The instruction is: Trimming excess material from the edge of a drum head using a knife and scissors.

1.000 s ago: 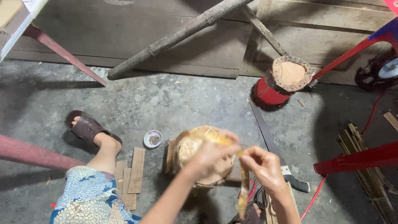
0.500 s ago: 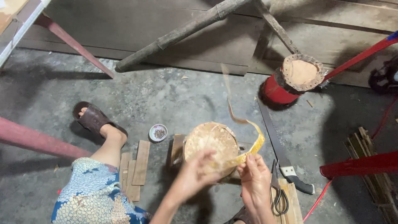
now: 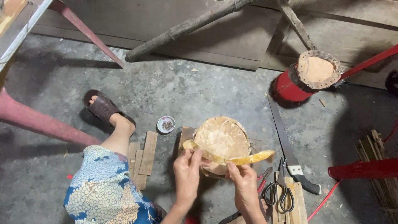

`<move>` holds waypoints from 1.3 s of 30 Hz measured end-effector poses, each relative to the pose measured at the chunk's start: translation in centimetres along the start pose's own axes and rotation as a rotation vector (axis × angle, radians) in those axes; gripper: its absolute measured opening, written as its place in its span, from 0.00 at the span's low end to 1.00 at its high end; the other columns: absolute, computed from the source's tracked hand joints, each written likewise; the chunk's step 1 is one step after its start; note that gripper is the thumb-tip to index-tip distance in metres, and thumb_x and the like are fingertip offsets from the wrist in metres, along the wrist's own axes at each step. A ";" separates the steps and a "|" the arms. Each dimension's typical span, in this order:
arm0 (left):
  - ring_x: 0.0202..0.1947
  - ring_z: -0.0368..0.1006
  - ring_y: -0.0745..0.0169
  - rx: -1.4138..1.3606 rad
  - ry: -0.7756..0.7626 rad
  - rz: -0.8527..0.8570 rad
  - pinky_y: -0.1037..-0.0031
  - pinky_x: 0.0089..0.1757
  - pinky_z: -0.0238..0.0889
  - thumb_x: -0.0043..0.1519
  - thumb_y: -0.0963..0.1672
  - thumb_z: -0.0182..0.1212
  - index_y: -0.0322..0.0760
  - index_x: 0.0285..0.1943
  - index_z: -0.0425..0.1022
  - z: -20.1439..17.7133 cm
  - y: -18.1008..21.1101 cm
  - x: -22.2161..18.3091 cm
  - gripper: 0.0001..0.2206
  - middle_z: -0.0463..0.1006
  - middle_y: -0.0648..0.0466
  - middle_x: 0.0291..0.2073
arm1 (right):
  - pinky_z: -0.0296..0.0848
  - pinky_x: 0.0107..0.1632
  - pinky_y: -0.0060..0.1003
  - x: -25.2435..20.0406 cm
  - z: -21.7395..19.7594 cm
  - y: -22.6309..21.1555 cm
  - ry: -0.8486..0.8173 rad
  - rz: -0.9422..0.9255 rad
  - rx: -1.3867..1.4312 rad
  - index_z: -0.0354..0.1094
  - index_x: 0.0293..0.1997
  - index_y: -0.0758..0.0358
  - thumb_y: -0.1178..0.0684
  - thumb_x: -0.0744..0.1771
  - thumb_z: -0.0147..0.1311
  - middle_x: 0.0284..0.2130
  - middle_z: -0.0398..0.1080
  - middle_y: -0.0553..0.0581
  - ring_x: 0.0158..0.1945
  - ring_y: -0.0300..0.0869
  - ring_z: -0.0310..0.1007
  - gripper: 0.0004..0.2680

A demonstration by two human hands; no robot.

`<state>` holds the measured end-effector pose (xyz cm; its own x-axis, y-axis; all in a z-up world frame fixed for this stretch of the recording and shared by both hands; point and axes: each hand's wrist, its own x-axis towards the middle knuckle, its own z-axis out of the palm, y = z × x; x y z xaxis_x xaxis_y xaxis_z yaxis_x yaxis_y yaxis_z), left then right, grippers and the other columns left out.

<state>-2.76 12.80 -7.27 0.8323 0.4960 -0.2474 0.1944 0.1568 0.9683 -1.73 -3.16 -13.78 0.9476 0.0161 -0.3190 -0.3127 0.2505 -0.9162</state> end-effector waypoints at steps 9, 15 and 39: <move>0.26 0.73 0.65 -0.125 -0.142 -0.227 0.80 0.27 0.68 0.66 0.41 0.58 0.29 0.44 0.78 -2.0 -2.1 1.9 0.07 0.80 0.48 0.34 | 0.49 0.27 0.38 0.4 -1.1 1.8 -0.110 0.141 -0.234 0.55 0.15 0.49 0.44 0.63 0.66 0.12 0.50 0.45 0.18 0.36 0.41 0.19; 0.20 0.73 0.63 -0.182 0.098 -0.131 0.77 0.23 0.64 0.64 0.39 0.62 0.32 0.45 0.69 -2.1 -5.3 2.3 0.06 0.81 0.45 0.30 | 0.48 0.24 0.35 -0.2 -0.6 4.2 -0.014 0.077 -0.285 0.55 0.13 0.51 0.48 0.64 0.67 0.09 0.52 0.46 0.16 0.36 0.43 0.20; 0.33 0.81 0.65 0.272 0.257 0.199 0.75 0.39 0.75 0.59 0.39 0.64 0.39 0.45 0.78 -1.0 -5.7 3.4 0.07 0.84 0.55 0.32 | 0.53 0.23 0.37 -1.3 1.7 2.8 0.059 -0.160 -0.898 0.57 0.08 0.57 0.46 0.62 0.67 0.08 0.56 0.45 0.17 0.33 0.50 0.21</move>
<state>-1.55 14.41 -13.68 0.7174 0.6963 -0.0216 0.2013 -0.1776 0.9633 -3.68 -0.81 -15.47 0.9869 -0.0093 -0.1608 -0.1339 -0.6023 -0.7869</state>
